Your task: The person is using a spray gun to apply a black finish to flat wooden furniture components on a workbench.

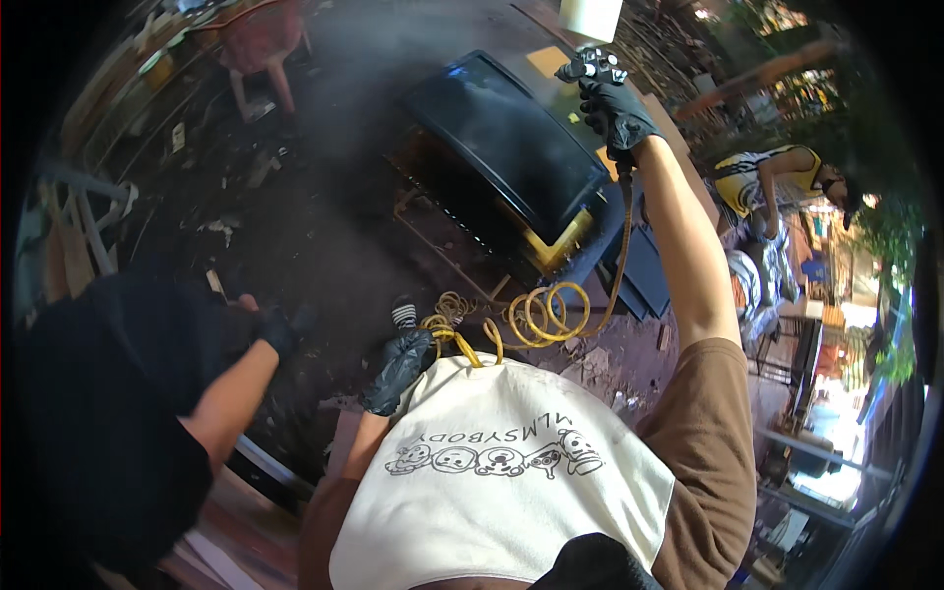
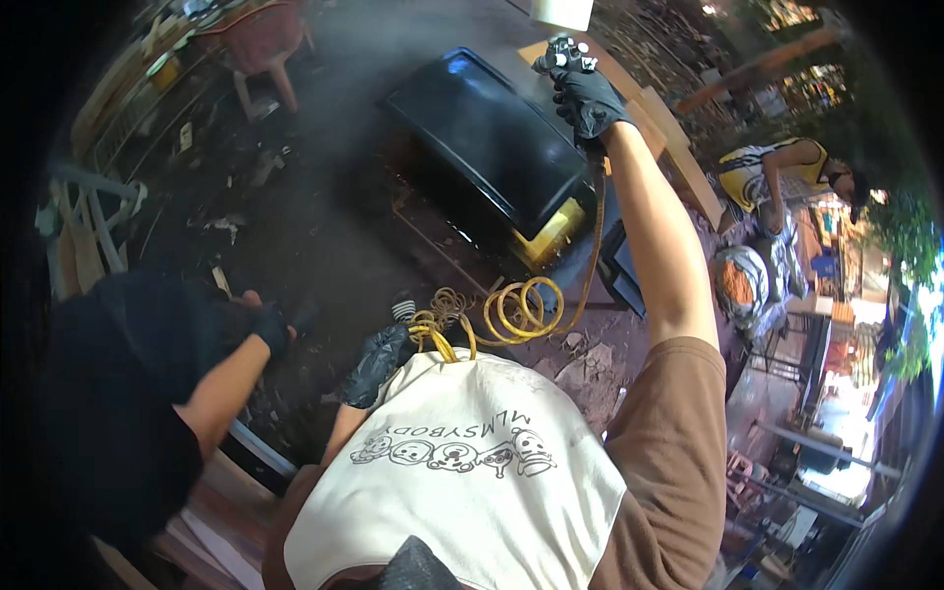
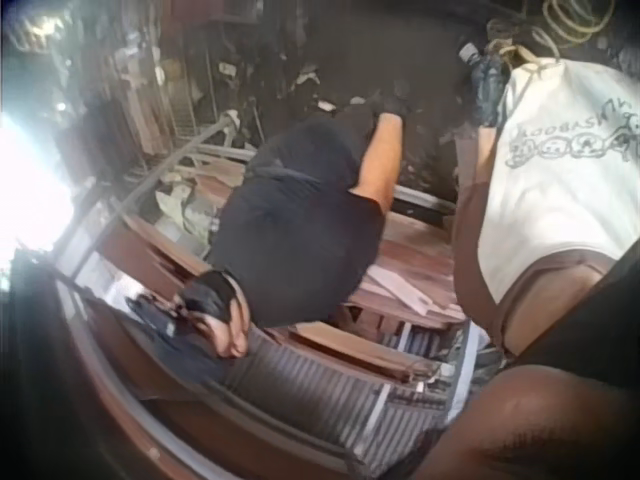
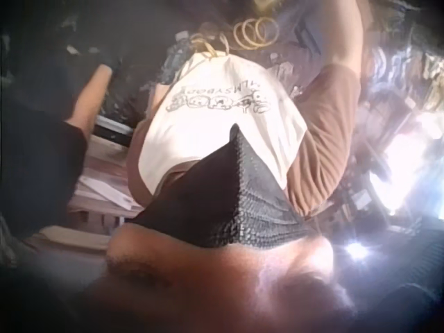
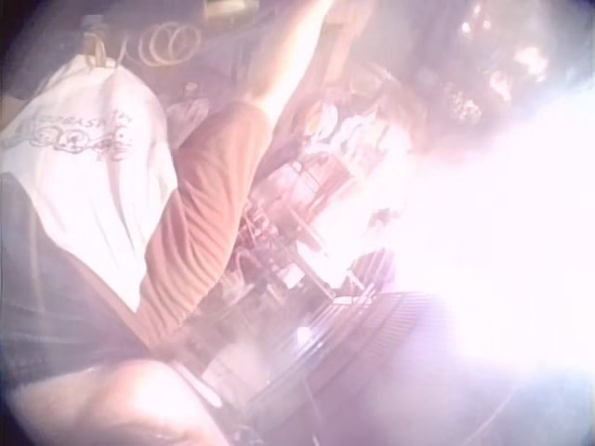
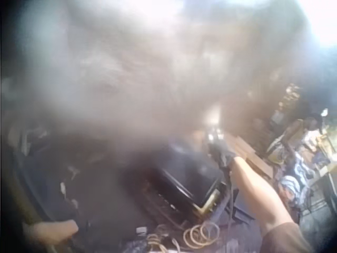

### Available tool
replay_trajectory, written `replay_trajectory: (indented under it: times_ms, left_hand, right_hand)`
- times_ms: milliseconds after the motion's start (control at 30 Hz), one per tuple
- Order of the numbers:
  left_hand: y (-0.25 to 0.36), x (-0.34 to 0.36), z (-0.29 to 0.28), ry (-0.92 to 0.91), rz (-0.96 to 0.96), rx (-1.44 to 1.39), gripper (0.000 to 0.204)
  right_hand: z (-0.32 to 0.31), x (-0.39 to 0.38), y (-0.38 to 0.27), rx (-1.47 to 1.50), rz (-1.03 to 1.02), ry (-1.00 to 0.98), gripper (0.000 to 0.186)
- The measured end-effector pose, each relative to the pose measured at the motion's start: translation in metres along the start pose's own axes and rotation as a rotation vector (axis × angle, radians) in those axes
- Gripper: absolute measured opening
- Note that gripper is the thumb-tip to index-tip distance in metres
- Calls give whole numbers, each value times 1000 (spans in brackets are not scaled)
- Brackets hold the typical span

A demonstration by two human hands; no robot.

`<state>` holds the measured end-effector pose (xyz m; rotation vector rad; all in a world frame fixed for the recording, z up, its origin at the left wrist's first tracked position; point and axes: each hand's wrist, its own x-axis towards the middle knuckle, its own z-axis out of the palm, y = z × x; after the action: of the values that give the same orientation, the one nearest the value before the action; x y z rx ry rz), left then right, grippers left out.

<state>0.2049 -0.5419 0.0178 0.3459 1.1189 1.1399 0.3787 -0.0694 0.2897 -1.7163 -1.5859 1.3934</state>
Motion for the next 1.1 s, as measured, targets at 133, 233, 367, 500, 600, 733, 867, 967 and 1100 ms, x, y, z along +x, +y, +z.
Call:
replay_trajectory:
  times_ms: [133, 233, 367, 500, 600, 733, 867, 967, 1100]
  left_hand:
    - [-22, 15, -14, -149, 11, -218, 15]
    - [-20, 19, -17, -174, -3, -50, 13]
    - [1, 16, -9, -151, -126, 88, 12]
    - [-6, 13, -5, -100, -71, 142, 12]
    - [-6, 15, 3, -64, -79, 138, 12]
    - [-9, 18, 25, 6, -94, 125, 12]
    - [-4, 16, 44, 79, -117, 135, 12]
    - [-1, 15, 56, 120, -131, 147, 12]
    - [3, 15, 70, 153, -132, 162, 12]
  right_hand:
    - [-26, -52, 30, -66, -29, 48, 27]
    - [-47, -80, 64, -54, 20, 188, 31]
    - [-92, -114, 103, 22, 73, 202, 33]
    - [-105, -130, 79, -313, 85, 277, 38]
    - [-108, -126, 69, -328, 27, 213, 35]
    - [-130, -96, 76, -382, 37, 104, 31]
    - [-121, -89, 79, -339, 66, -60, 26]
    - [-113, -92, 80, -253, 79, -129, 22]
    - [-114, -92, 88, -264, -60, -276, 17]
